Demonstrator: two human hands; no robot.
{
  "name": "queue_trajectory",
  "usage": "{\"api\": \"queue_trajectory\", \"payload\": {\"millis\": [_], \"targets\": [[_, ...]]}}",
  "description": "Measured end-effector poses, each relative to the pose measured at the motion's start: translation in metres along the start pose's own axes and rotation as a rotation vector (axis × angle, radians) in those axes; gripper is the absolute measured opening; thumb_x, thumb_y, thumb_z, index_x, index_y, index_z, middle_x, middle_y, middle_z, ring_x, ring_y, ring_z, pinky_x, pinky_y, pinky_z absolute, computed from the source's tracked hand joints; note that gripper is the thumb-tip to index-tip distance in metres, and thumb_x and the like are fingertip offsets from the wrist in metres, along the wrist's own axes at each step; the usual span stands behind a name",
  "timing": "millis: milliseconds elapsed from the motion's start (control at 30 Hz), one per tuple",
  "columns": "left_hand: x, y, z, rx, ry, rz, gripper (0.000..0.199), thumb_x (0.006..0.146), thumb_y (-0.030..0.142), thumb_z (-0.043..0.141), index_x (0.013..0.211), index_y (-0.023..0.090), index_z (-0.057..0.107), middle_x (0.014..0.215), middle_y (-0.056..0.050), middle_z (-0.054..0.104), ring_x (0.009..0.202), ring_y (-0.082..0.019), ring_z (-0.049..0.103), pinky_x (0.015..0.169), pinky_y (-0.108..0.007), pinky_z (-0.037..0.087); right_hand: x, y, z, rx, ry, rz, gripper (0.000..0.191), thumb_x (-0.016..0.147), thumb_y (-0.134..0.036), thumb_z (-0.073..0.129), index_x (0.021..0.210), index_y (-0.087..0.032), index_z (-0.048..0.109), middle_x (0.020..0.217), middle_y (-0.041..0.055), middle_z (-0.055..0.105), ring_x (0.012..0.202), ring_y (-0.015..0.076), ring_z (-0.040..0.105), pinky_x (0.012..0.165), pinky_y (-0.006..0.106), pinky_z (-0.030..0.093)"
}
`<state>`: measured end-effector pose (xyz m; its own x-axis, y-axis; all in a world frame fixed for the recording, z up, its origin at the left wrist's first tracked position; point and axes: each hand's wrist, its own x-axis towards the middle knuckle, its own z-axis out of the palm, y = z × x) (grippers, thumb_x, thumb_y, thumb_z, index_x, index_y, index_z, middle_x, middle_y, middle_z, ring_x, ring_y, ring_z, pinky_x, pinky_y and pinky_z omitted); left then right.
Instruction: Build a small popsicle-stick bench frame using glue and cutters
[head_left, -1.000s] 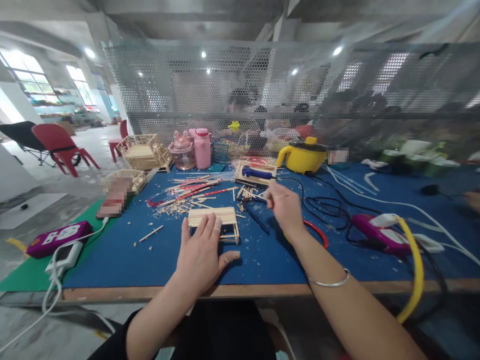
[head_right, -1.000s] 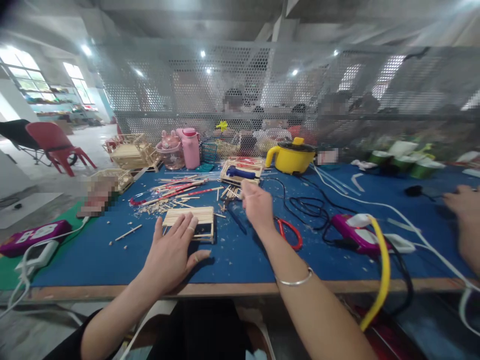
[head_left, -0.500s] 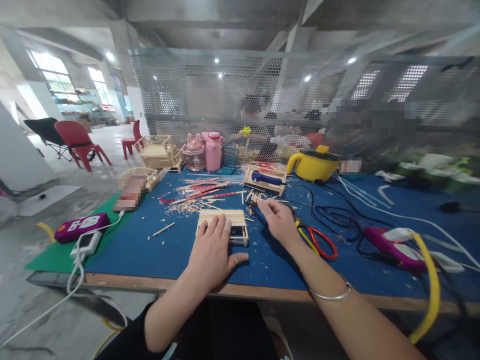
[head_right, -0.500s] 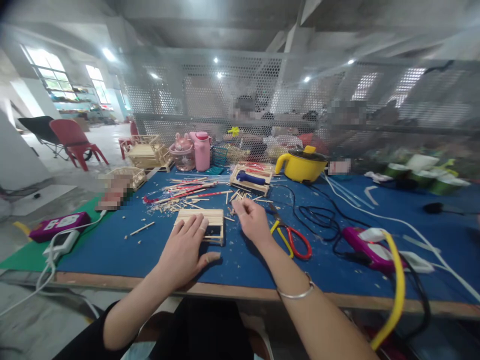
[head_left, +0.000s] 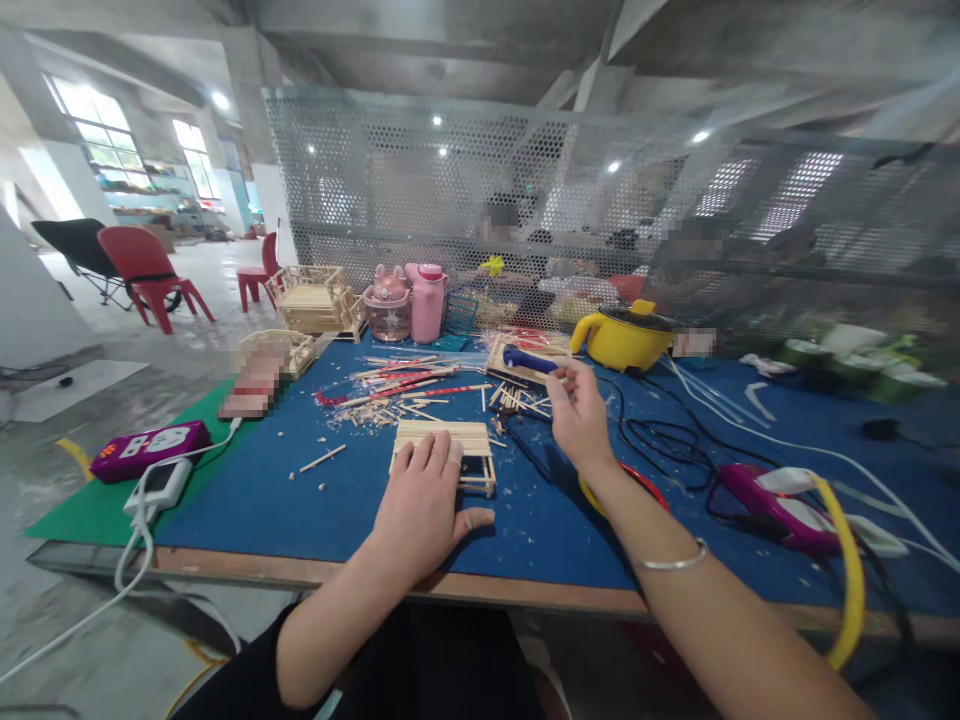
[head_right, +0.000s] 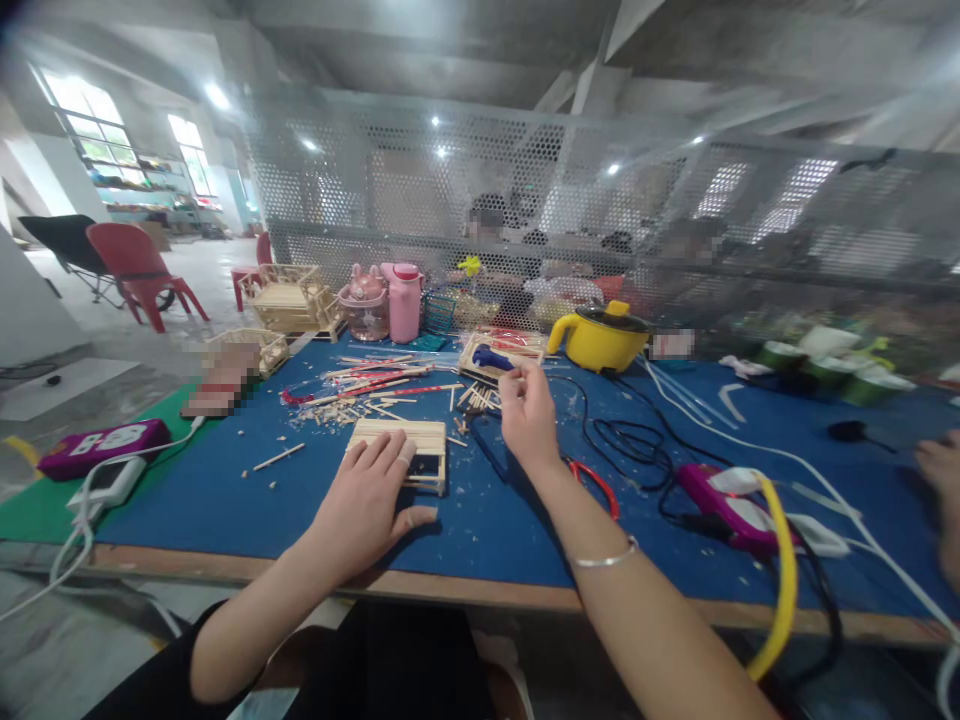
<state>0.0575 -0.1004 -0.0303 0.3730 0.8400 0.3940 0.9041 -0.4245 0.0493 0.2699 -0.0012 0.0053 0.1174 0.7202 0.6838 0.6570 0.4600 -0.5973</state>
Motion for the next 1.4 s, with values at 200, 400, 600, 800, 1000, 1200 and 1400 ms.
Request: {"api": "queue_trajectory", "payload": {"millis": [200,400,600,800,1000,1200,1400], "targets": [[0.0,0.002,0.005,0.015,0.005,-0.019,0.076,0.08,0.064,0.044,0.135,0.013,0.043,0.143,-0.016,0.041,0.131,-0.033,0.037,0.106,-0.05,0.029,0.072,0.035,0.015,-0.58,-0.347,-0.088,0.056,0.066,-0.007,0.057,0.121,-0.013,0.051,0.13,0.0194,0.05,0.121,0.0322,0.043,0.1,0.043,0.033],[-0.003,-0.004,0.011,-0.007,0.016,0.014,0.076,0.08,0.064,0.044,0.135,0.011,0.043,0.143,-0.018,0.039,0.133,-0.035,0.035,0.106,-0.052,0.03,0.095,0.067,0.04,-0.568,-0.445,0.035,0.033,0.071,-0.029,0.067,0.098,-0.011,0.064,0.102,0.0199,0.066,0.097,0.0302,0.059,0.084,0.039,0.041],[-0.003,-0.004,0.009,-0.045,0.054,-0.013,0.055,0.09,0.051,0.035,0.127,0.014,0.052,0.138,-0.016,0.048,0.129,-0.033,0.041,0.104,-0.052,0.034,0.103,0.068,0.035,-0.46,-0.275,0.131,0.044,0.08,-0.046,0.056,0.107,-0.012,0.062,0.102,0.0171,0.067,0.089,0.0266,0.061,0.075,0.035,0.045],[0.01,-0.006,0.001,-0.098,-0.004,-0.044,0.035,0.091,0.02,0.036,0.12,0.015,0.057,0.131,-0.014,0.055,0.124,-0.031,0.048,0.1,-0.053,0.038,0.07,0.046,0.002,-0.067,-0.167,0.219,0.044,0.076,-0.057,0.055,0.079,-0.015,0.067,0.064,0.0054,0.064,0.061,0.0189,0.057,0.061,0.031,0.045],[0.017,-0.009,-0.007,-0.181,-0.117,-0.048,0.035,0.08,0.0,0.039,0.091,0.019,0.067,0.113,-0.008,0.065,0.112,-0.026,0.056,0.093,-0.044,0.046,0.015,0.02,-0.041,0.211,-0.687,0.239,0.028,0.063,-0.042,0.074,0.077,-0.018,0.07,0.069,0.003,0.069,0.066,0.0198,0.062,0.07,0.035,0.049],[0.014,-0.003,-0.011,-0.101,0.103,-0.111,0.023,0.085,0.016,0.046,0.092,0.017,0.067,0.116,-0.014,0.058,0.104,-0.027,0.055,0.085,-0.04,0.048,0.014,0.015,-0.065,0.284,-0.826,0.315,0.037,0.059,-0.042,0.076,0.088,-0.018,0.071,0.085,0.0061,0.073,0.082,0.0239,0.066,0.077,0.037,0.051],[0.026,0.001,-0.02,-0.127,-0.122,-0.073,0.032,0.091,0.029,0.038,0.078,0.021,0.066,0.076,-0.007,0.065,0.072,-0.022,0.061,0.063,-0.031,0.046,0.016,0.014,-0.073,0.279,-0.896,0.333,0.038,0.063,-0.049,0.073,0.084,-0.017,0.073,0.082,0.0079,0.073,0.072,0.0223,0.065,0.058,0.029,0.049]]}}
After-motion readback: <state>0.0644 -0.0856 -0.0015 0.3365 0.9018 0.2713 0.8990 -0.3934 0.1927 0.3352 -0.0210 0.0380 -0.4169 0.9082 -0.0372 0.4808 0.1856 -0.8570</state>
